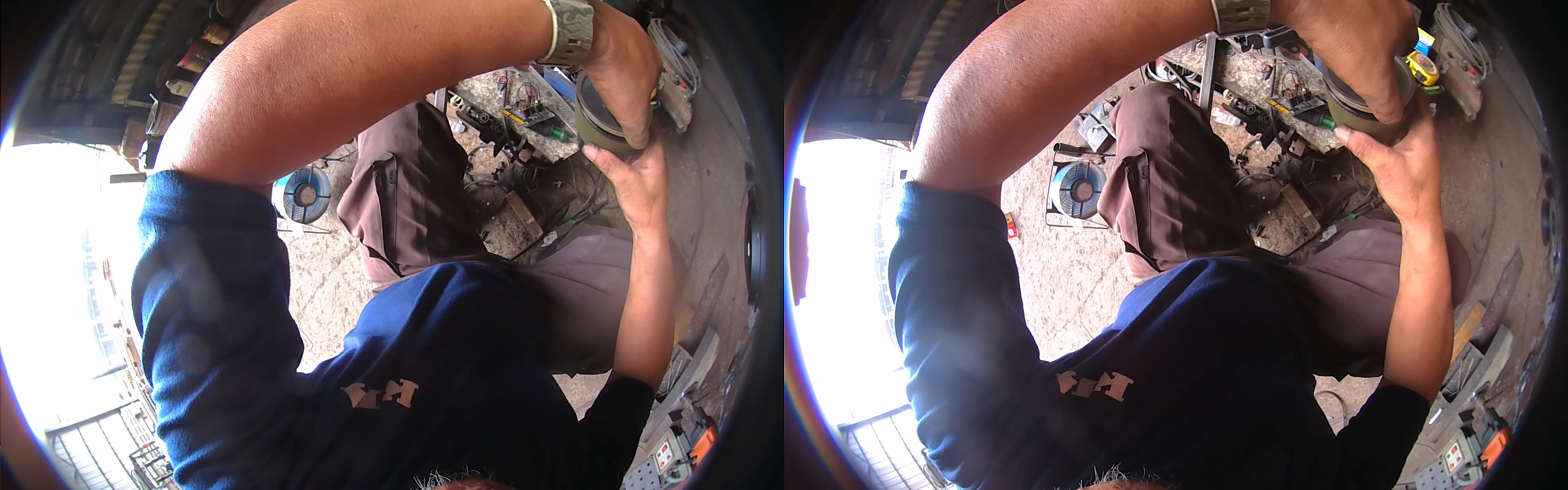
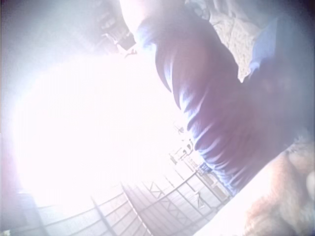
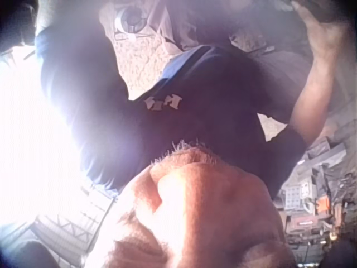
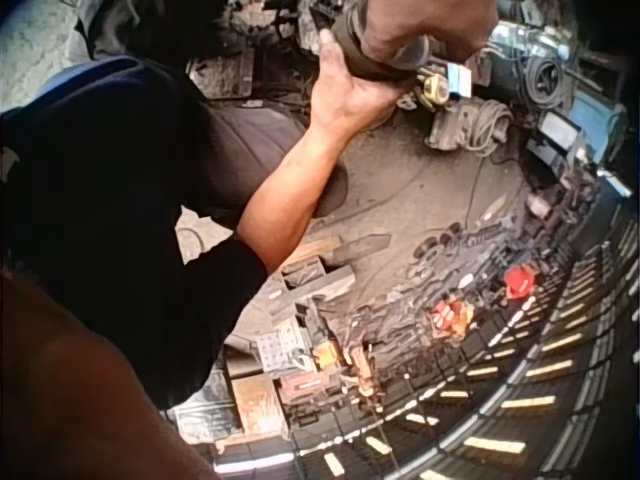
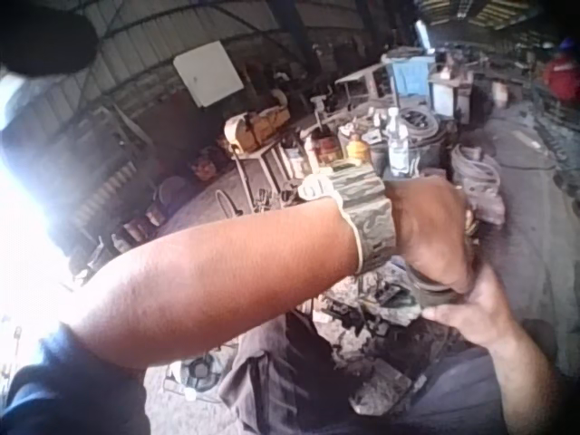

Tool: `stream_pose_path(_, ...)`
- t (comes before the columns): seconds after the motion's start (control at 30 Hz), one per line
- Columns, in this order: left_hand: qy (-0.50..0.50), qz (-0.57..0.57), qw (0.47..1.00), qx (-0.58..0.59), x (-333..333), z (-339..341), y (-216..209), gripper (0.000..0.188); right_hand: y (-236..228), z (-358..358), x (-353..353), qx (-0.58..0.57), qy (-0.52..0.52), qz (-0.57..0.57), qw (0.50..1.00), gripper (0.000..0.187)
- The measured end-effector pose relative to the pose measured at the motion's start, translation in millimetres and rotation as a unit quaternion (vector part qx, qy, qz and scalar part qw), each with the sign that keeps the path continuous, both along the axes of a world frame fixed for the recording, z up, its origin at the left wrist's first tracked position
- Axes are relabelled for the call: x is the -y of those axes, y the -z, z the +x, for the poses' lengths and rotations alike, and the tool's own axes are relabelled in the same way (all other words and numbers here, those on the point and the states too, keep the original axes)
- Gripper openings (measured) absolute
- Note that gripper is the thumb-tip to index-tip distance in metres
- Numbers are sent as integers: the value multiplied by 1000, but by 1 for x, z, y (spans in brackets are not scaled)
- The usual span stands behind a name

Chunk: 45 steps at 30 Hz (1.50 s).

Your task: The person sits on the floor and works on a disassembled engine part, using a screwdriver to remove screws and separate components. They handle the engine casing, a metal rod, and a cylindrical part, placing them on the workbench.

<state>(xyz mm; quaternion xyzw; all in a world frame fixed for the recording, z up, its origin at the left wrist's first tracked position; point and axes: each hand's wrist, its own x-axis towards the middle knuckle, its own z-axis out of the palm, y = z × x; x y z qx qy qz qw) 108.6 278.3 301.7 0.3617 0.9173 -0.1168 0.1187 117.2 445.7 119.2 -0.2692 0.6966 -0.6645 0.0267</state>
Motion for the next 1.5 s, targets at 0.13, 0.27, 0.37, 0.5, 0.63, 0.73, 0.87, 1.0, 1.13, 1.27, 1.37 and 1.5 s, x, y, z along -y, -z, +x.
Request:
stream_pose_path(0.13,-74,69,992,76,7,-1,-10,50,4,1,-2,7,-1,-28,1000,77)
stream_pose_path(0.27,-129,199,957,169,34,15,-31,54,6,3,7,25,-37,-49,998,75)
stream_pose_path(0.37,-64,356,889,281,68,-9,-22,69,11,3,0,15,3,-107,994,80)
stream_pose_path(0.5,-152,498,812,263,100,-23,7,89,-4,9,-6,20,25,-91,995,87)
stream_pose_path(0.63,-181,538,816,112,137,-17,60,74,-21,18,-13,-26,36,-63,997,99)
stream_pose_path(0.73,-258,558,753,236,133,1,98,78,-35,29,-23,-94,47,-17,994,108)
stream_pose_path(0.87,-266,589,714,270,116,19,176,69,-63,41,-26,-189,20,-8,982,113)
stream_pose_path(1.0,-214,498,821,180,91,24,223,78,-104,48,-25,-200,-16,-76,977,113)
stream_pose_path(1.13,-230,471,806,274,78,21,248,82,-128,68,17,-221,92,-171,956,98)
stream_pose_path(1.27,-187,517,793,262,84,25,279,77,-156,54,25,-325,61,-224,917,79)
stream_pose_path(1.37,-172,507,800,270,78,19,282,76,-161,23,16,-526,60,-164,832,78)
stream_pose_path(1.5,-163,507,805,260,82,21,296,74,-179,38,18,-481,42,-126,867,74)
